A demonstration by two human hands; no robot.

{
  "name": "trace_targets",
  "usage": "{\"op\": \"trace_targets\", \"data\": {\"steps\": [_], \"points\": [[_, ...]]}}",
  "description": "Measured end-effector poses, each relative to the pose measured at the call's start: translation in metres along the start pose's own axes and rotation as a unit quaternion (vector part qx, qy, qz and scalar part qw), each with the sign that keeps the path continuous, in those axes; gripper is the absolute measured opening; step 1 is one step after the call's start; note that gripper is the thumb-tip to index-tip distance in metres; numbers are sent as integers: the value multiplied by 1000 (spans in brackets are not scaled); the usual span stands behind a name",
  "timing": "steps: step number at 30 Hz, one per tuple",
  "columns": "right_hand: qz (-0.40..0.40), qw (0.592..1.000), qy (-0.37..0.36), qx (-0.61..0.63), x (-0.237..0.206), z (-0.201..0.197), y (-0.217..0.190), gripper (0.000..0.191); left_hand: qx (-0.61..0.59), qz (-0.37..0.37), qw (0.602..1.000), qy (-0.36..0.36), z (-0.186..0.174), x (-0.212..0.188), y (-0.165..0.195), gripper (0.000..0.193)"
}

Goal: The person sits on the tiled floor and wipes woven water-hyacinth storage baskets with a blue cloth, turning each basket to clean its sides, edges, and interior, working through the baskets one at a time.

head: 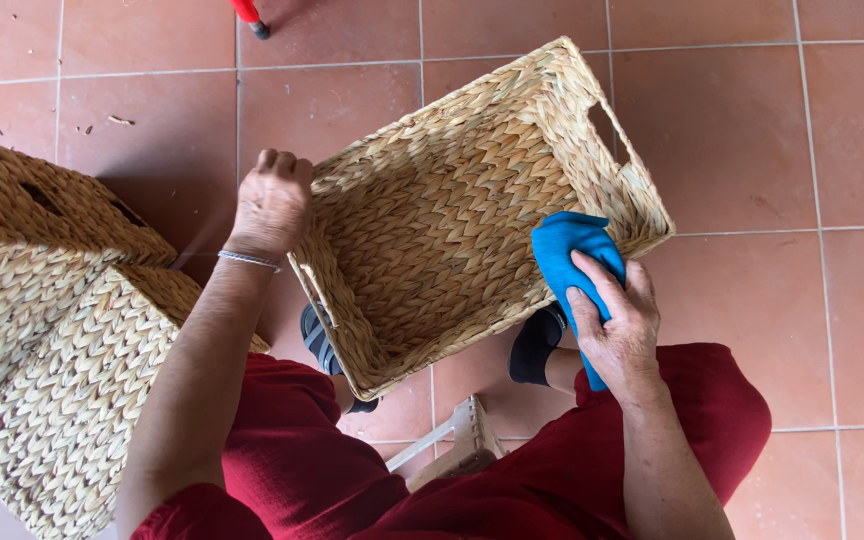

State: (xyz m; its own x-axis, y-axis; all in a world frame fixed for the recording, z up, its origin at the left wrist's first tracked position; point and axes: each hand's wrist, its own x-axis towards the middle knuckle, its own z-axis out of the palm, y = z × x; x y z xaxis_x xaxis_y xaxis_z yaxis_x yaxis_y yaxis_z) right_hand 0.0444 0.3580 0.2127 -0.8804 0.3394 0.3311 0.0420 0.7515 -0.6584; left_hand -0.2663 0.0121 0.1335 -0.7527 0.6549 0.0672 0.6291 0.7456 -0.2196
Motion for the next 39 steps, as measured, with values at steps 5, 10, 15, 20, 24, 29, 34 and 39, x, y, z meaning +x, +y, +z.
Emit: {"op": "trace_targets", "data": {"steps": [5, 10, 15, 20, 24, 29, 34, 39], "points": [[57, 987, 39, 147, -5, -10, 11, 36, -158, -56, 982, 91, -1, -8, -3, 5], [194, 874, 234, 378, -7, -40, 46, 41, -41, -52, 994, 88, 1, 5, 7, 19], [179, 774, 300, 529, -15, -63, 88, 36, -1, -5, 997, 72, 5, -4, 4, 19], [227, 787, 300, 489, -16, -50, 103, 39, -18, 0, 996, 86, 4, -12, -3, 18], [216, 798, 286, 485, -9, -34, 103, 42, -4, -12, 997, 75, 5, -9, -1, 15], [221, 808, 263, 478, -6, -24, 109, 43, 6, 1, 995, 103, 7, -5, 3, 21], [176, 829, 230, 478, -9, -19, 122, 42, 92, -39, 995, 16, 16, 15, 16, 27], [165, 837, 214, 476, -9, -16, 136, 43, 56, -53, 997, -31, 26, 26, 19, 43]]}}
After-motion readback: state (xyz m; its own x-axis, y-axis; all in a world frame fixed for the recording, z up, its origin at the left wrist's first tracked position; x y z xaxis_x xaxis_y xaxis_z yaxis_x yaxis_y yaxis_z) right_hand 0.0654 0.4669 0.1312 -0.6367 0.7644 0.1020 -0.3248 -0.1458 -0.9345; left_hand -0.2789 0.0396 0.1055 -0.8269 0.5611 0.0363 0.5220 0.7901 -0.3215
